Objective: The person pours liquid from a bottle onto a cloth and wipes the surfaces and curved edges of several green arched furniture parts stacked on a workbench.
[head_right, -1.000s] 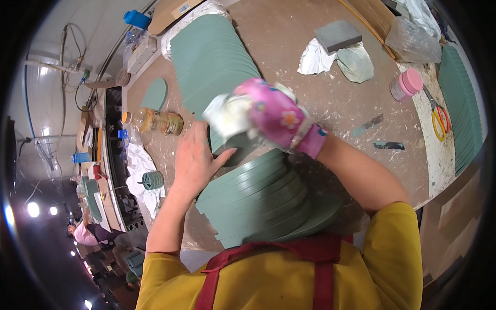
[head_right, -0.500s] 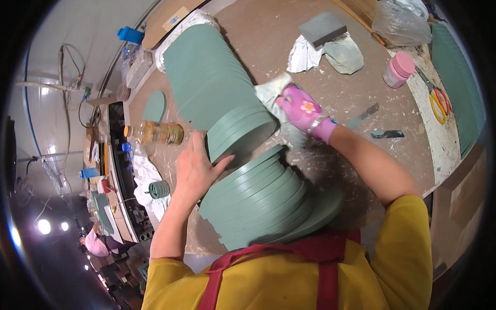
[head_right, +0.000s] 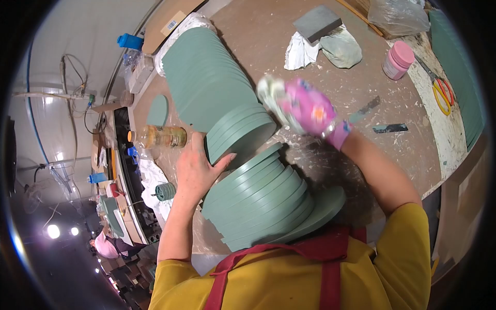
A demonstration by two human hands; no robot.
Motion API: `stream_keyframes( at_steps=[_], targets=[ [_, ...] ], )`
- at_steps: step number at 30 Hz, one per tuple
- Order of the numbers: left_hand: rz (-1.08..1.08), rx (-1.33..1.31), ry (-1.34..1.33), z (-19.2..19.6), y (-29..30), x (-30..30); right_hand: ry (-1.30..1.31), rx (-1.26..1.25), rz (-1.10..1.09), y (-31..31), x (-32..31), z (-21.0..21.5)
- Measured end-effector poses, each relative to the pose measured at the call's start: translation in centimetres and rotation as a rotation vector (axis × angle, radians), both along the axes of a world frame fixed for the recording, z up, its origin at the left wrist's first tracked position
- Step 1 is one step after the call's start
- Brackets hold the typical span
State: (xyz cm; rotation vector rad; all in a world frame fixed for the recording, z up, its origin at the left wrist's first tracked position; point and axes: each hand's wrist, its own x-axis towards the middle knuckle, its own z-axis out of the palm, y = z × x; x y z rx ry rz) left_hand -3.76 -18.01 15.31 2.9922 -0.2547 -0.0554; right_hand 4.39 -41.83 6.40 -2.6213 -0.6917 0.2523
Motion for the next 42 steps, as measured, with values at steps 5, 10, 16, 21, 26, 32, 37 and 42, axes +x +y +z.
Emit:
stream_keyframes(
  at_steps=[5, 10, 16, 21, 26, 32, 37, 42],
  targets=[
    [0.008, 0.030, -0.021, -0.5, 0.3, 0.3, -0.245, 0.506, 0.209, 6.6, -1.6, 7.1],
    [-0.034, -0.004, -0.101, -0.6, 0.5, -0.4, -0.490, 0.803, 0.050, 5.5, -0.7, 0.3],
    [-0.006, -0.032, -0.045, -0.9, -0.1, 0.0, -0.240, 0.702, -0.193, 3.9, -1.0, 0.7],
    [-0.248, -0.048, -0.337, -0.8, 1.1, 0.7, -0.496, 0.904, 0.211, 9.4, -2.5, 2.3],
    [-0.015, -0.012, -0.062, -0.9, 0.3, -0.4, -0.083, 0.683, -0.025, 2.1, 0.9, -2.4],
    [-0.056, -0.015, -0.080, -0.7, 0.7, -0.6, 0.522, 1.268, -0.247, 2.7, 3.5, 0.4],
    [-0.014, 0.012, -0.049, -0.3, 0.9, -0.8, 0.882, 1.366, 0.154, 7.9, 4.3, 1.7],
    [-0.060, -0.029, -0.154, -0.6, 1.0, -0.6, 0.860, 1.235, 0.201, 7.7, 5.8, 1.7]
  ],
)
